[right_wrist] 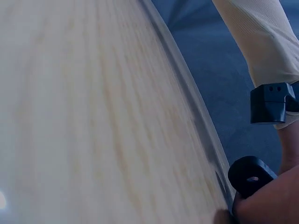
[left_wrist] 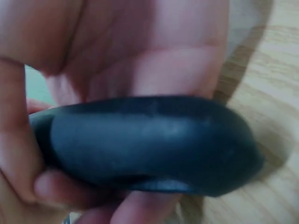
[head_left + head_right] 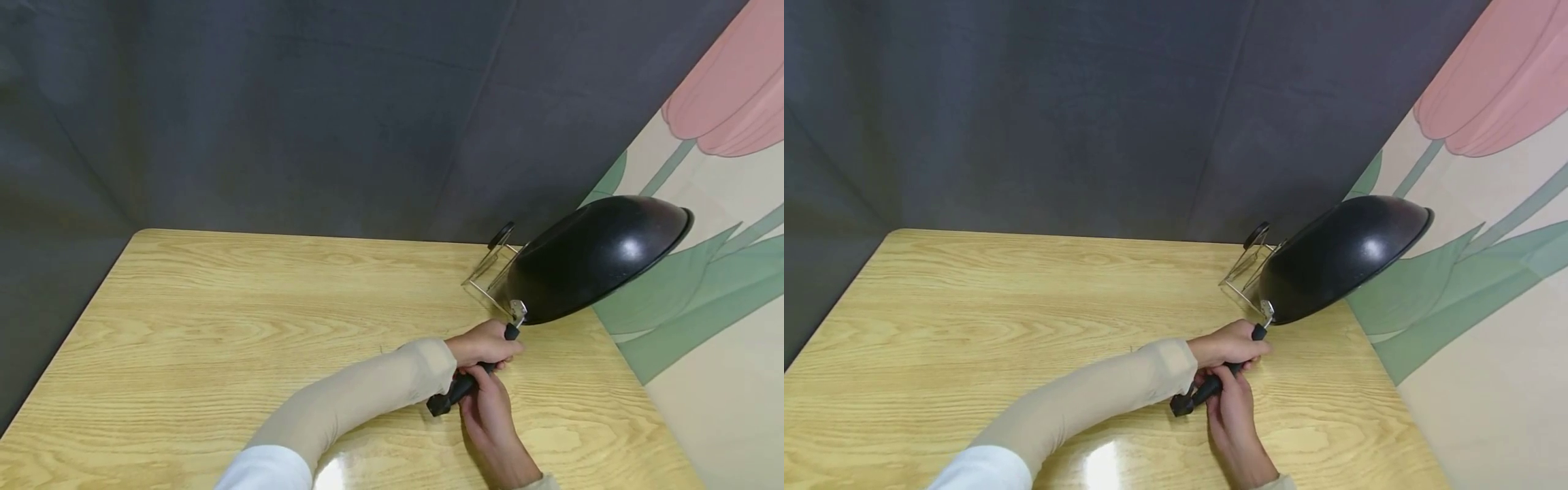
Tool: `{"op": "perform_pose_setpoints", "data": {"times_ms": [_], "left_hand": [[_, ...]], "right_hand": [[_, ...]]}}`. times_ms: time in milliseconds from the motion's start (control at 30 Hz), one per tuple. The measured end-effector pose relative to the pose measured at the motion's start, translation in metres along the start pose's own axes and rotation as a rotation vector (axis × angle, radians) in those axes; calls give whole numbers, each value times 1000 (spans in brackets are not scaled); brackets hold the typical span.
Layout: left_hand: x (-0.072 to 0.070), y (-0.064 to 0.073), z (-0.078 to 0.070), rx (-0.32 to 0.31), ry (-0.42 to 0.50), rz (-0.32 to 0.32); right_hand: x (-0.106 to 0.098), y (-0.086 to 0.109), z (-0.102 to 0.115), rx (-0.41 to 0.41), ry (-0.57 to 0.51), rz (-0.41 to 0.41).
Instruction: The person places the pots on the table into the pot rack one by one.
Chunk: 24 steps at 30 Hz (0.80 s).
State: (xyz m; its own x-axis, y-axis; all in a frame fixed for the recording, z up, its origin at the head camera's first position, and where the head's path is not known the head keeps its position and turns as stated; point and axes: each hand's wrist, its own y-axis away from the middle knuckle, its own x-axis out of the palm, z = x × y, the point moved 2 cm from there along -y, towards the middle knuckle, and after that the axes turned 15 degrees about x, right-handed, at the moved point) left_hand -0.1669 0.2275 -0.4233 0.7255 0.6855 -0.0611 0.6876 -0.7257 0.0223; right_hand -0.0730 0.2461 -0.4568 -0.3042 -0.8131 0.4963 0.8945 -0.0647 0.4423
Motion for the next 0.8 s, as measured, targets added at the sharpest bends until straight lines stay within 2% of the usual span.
{"op": "perform_pose_setpoints", "data": {"times_ms": [133, 300, 467, 633, 800], "left_hand": [[0, -1, 1, 2, -4, 0], [-2, -1, 3, 29, -21, 20], [-3, -2, 8, 41, -23, 23], [-3, -3, 9, 45, -17, 15], [-3, -5, 9, 47, -9, 8]], "right_hand": [[0, 4, 1, 21, 37, -55], [1, 11, 2, 74, 92, -91], [0, 16, 3, 93, 124, -108], [-1, 19, 4, 100, 140, -99], [-2, 21, 6, 69, 143, -30]]}}
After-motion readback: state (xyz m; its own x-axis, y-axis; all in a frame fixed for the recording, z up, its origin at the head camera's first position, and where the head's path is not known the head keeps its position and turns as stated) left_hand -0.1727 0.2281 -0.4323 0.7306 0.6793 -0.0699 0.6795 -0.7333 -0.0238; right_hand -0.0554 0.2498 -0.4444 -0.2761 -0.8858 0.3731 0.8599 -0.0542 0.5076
